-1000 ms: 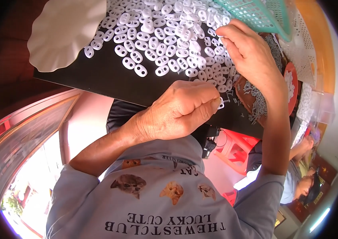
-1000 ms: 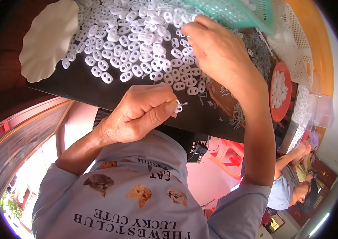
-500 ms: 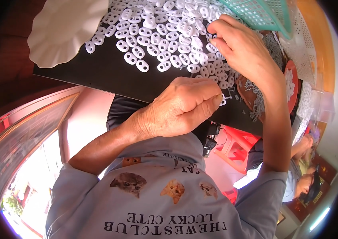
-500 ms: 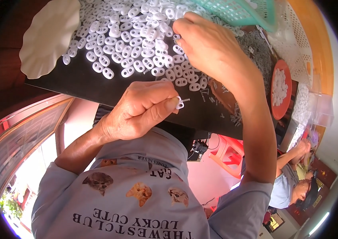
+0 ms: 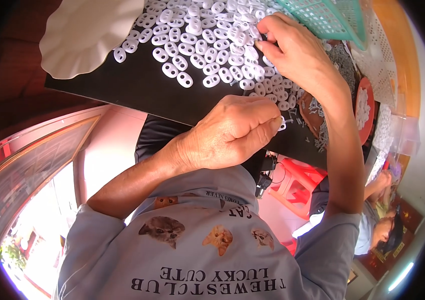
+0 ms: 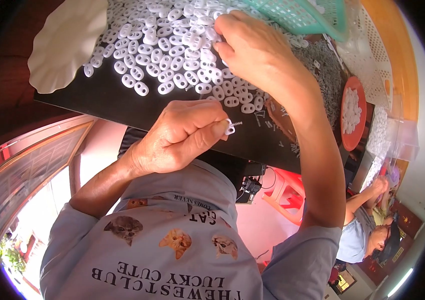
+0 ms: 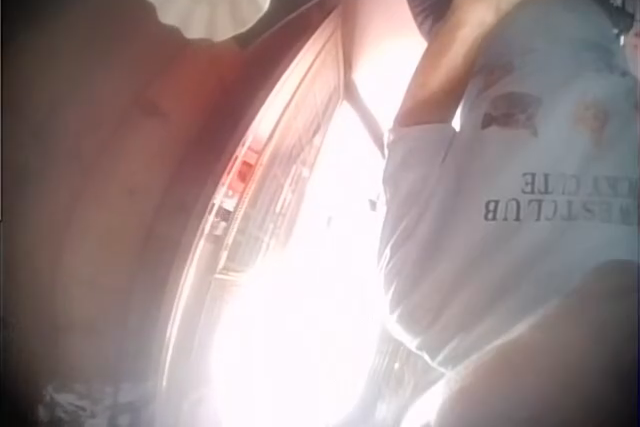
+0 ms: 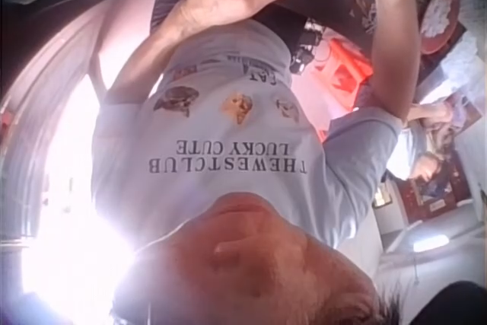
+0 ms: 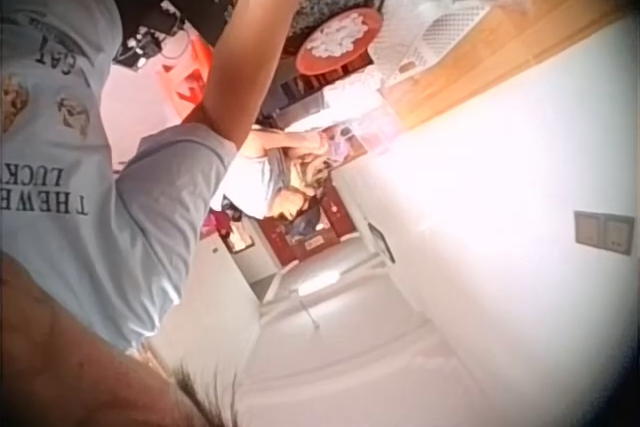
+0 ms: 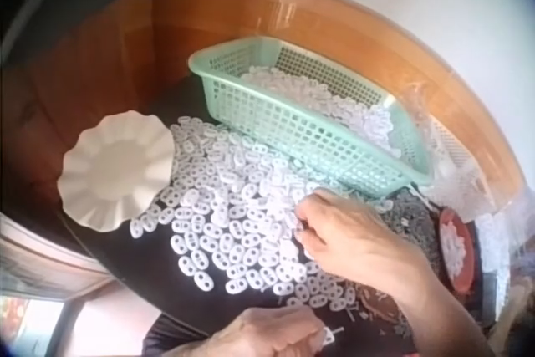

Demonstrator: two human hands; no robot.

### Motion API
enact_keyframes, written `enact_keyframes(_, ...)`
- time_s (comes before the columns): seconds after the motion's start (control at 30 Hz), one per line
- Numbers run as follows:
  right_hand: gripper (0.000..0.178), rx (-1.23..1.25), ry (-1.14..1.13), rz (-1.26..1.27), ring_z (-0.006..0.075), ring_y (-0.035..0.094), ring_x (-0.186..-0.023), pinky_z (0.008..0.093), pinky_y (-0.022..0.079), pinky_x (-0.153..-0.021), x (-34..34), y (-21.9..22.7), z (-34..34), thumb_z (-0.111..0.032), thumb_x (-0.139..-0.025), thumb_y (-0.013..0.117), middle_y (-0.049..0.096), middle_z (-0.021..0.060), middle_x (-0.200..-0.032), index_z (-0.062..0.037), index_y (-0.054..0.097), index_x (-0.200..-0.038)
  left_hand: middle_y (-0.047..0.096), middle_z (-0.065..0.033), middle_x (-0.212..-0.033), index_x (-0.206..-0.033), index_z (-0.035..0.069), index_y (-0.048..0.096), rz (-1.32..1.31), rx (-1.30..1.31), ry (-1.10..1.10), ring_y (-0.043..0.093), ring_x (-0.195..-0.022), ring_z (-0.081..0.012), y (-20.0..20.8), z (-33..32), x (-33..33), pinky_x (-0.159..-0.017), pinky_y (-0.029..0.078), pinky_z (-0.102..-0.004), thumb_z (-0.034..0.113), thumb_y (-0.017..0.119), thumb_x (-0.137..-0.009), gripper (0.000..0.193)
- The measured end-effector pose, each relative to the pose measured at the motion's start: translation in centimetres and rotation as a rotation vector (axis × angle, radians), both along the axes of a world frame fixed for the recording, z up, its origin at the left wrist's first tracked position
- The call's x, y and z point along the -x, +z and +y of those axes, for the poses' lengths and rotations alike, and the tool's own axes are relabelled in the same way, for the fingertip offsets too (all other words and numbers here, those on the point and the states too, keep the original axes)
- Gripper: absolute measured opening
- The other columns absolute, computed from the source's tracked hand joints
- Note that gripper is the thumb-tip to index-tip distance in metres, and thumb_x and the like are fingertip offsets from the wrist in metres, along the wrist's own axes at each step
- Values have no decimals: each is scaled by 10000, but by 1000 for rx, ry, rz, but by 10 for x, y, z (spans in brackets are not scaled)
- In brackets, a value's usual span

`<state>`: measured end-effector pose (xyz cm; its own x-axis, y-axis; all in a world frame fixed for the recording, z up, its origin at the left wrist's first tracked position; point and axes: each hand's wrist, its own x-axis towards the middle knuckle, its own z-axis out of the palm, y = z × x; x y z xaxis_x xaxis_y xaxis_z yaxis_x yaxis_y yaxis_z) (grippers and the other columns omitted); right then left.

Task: Assembling small plastic rings by inserting small metal pins or springs into them.

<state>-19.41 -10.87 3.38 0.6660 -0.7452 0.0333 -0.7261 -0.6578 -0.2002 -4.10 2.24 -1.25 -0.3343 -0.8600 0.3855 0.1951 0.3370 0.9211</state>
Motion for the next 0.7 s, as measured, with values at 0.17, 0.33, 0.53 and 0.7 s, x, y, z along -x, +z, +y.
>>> enact_keyframes(0.17, 198, -10, 4, -41, 322, 614, -817, 420, 477, -707, 0, 1, 2, -84, -866, 680, 615, 144, -925, -14, 547, -995, 550, -102, -733, -859, -28, 574, 4, 4, 10, 553, -649, -243, 0, 0, 1, -607, 444, -345, 116, 545, -1014, 214)
enact_keyframes(0.33, 188, 0, 43, -72, 323, 593, -790, 428, 461, -698, 2, -1, 1, -70, -864, 671, 596, 144, -895, -18, 523, -967, 553, -99, -736, -859, -26, 577, -3, 2, 6, 556, -651, -242, -1, 0, 1, -608, 446, -345, 120, 545, -1015, 216)
enact_keyframes(0.53, 179, -39, 18, -34, 412, 612, -916, 490, 478, -788, 0, 4, 7, -89, -875, 636, 621, 170, -992, -20, 536, -1006, 552, -95, -736, -865, -22, 586, -10, 3, 9, 557, -649, -238, -1, 0, 1, -611, 450, -338, 130, 539, -1020, 223)
enact_keyframes(0.7, 142, -420, -159, -450, 157, 640, -798, 297, 501, -709, 14, 18, 23, -98, -908, 683, 660, 68, -894, -11, 654, -1016, 557, -83, -742, -892, -27, 613, 26, -13, 12, 554, -646, -189, 0, 1, 2, -600, 448, -315, 191, 542, -1033, 269)
